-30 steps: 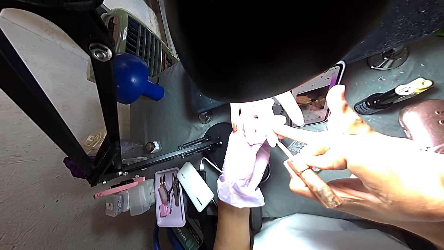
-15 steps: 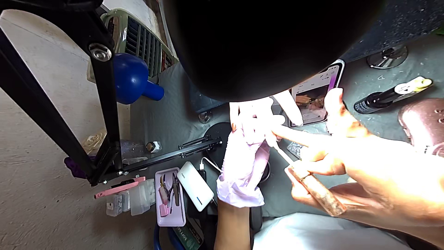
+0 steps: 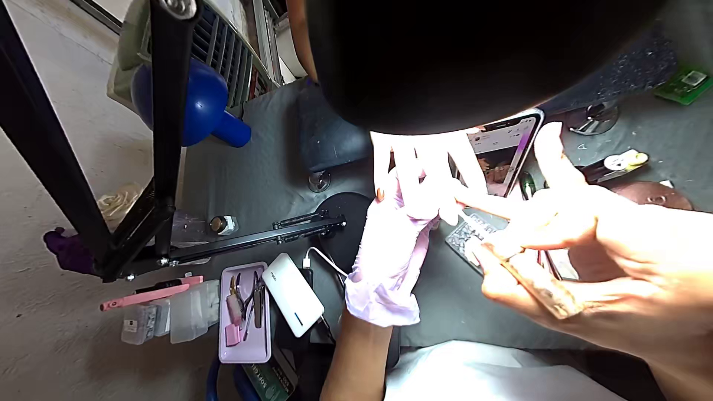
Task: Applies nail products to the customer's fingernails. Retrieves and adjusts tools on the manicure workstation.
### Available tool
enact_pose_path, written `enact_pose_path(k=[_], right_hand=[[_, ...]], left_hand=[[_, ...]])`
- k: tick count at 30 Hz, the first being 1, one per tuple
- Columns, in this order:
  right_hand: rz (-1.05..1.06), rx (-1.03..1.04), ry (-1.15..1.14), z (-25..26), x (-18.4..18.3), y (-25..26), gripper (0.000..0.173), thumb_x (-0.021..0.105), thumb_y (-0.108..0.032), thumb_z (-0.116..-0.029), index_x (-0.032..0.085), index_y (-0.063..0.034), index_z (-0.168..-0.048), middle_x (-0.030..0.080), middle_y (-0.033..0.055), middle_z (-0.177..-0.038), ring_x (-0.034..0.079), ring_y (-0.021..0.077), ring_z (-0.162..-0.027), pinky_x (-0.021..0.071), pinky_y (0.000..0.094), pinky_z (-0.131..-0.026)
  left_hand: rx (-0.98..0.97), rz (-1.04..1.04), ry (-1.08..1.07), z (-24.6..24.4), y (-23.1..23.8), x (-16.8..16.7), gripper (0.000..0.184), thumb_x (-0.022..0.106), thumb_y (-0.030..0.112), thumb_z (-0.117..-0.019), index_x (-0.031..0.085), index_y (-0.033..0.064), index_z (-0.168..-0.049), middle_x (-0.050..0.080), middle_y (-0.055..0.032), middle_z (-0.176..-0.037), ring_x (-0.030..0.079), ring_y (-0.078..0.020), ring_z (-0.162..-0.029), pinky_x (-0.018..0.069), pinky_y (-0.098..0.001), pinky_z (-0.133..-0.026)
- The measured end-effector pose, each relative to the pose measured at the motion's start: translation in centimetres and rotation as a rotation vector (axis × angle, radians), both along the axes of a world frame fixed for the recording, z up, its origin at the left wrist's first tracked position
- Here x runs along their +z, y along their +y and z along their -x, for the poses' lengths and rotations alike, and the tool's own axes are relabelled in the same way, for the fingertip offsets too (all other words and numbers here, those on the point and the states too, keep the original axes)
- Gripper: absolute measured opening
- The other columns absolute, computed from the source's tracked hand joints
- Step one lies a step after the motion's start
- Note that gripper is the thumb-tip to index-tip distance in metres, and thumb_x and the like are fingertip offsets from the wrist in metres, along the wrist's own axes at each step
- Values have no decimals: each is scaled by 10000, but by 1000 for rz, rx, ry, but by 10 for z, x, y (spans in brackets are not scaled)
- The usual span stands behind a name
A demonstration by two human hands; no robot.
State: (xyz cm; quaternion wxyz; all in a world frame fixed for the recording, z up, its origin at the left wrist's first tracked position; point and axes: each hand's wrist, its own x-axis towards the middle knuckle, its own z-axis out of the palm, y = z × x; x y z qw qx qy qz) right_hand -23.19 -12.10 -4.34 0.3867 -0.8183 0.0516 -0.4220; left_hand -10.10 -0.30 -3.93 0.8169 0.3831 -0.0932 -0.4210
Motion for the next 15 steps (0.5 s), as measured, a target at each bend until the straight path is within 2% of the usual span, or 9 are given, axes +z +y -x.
enact_pose_path(k=[3, 7, 10, 12, 15], right_hand=[[21, -8, -8, 0, 0, -1, 178, 738, -222, -882, 629, -100, -809, 721, -19, -801, 735, 95, -877, 537, 492, -1090], [29, -8, 3, 1, -1, 0, 184, 732, -229, -880, 623, -104, -801, 714, -23, -779, 730, 86, -842, 528, 491, -1102], [-15, 77, 18, 4, 0, -1, 179, 723, -234, -881, 616, -124, -789, 700, -50, -771, 717, 58, -836, 497, 500, -1134], [-39, 157, 52, 8, 2, -3, 193, 717, -252, -890, 601, -127, -797, 685, -64, -772, 705, 26, -841, 435, 514, -1194], [-91, 179, 32, 8, 2, -4, 174, 728, -241, -873, 607, -136, -805, 691, -68, -781, 704, 29, -832, 461, 507, -1170]], left_hand=[[-11, 11, 2, 0, 0, -1, 273, 522, -59, -964, 626, 82, -1174, 686, -59, -916, 677, -127, -847, 569, -275, -826], [-4, 0, -14, 0, -2, -1, 259, 506, -58, -964, 623, 100, -1133, 676, -46, -876, 670, -110, -804, 568, -258, -783], [-3, 9, -14, -1, -1, -2, 296, 511, -75, -957, 622, 97, -1171, 683, -44, -904, 670, -107, -829, 563, -257, -808], [-9, 17, -11, -2, 1, -2, 288, 526, -60, -957, 625, 98, -1177, 686, -42, -891, 669, -103, -813, 562, -253, -793], [-22, 52, -8, -2, 1, -2, 271, 543, -37, -961, 633, 97, -1179, 687, -39, -881, 670, -103, -801, 565, -251, -787]])
